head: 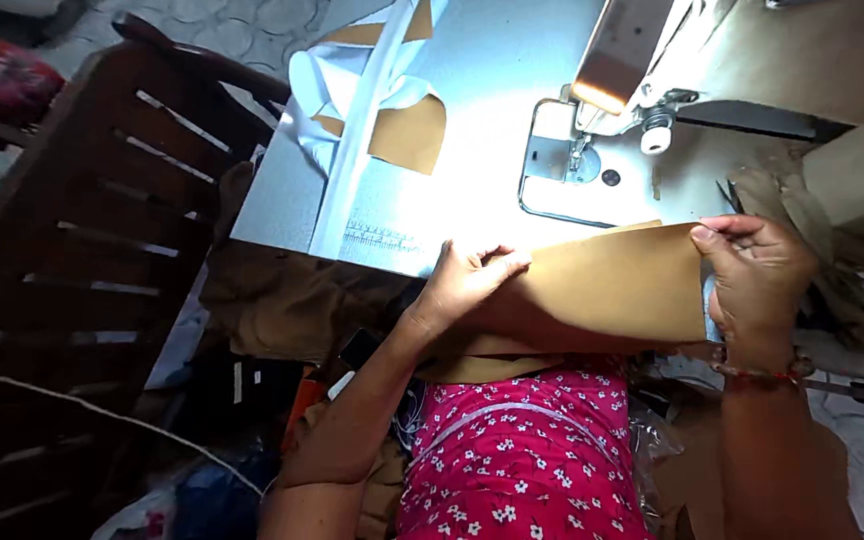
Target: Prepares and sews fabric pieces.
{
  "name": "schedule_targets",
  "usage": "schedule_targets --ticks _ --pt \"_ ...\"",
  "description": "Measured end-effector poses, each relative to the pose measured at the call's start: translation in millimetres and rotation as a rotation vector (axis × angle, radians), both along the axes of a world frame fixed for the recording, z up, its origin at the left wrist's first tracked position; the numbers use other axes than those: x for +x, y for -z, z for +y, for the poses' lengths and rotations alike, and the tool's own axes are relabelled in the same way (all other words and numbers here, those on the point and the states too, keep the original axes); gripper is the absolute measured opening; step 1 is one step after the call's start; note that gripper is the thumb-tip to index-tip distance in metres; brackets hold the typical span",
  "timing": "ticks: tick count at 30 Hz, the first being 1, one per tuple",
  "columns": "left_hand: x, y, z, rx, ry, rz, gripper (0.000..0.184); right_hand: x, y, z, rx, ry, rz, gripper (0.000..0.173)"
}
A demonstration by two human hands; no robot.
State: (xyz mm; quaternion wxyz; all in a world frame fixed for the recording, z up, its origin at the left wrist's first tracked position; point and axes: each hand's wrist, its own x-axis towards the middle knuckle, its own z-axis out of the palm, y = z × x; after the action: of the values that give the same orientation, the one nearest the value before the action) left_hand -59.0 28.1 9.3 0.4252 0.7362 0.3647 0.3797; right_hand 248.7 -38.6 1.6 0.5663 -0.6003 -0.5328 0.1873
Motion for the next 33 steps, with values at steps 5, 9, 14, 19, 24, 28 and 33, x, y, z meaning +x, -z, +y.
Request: schedule_targets --ticks 5,9,14,19,24,28,33 --pt "-1 -10 -7 -0.094 -0.011 -0.042 0.008 -6 -8 -5 0.003 0.027 -0.006 0.018" --pt "-3 -7 -14 -0.041 -0.065 -0.057 0.006 -9 -16 -12 0.016 0.041 -0.091 0.015" --pt "-12 5 -31 -0.05 -0.221 -0.242 0.008 -54 -46 -42 0.065 0.041 -0.311 0.021" --pt "-45 -4 -24 0.182 -0.446 -0.265 0.011 -122 -36 -58 0.242 -0.277 0.01 0.007" --pt "-29 -76 17 0.538 -0.445 0.562 0.024 -132 -3 -50 0.159 -0.187 0.066 0.011" --pt "40 -47 83 0.449 -0.079 0.75 0.027 -109 20 -34 0.023 0.072 -0.441 0.022" --pt "81 21 130 0.525 0.094 0.577 0.023 -85 30 -17 -0.15 0.151 -0.64 0.034"
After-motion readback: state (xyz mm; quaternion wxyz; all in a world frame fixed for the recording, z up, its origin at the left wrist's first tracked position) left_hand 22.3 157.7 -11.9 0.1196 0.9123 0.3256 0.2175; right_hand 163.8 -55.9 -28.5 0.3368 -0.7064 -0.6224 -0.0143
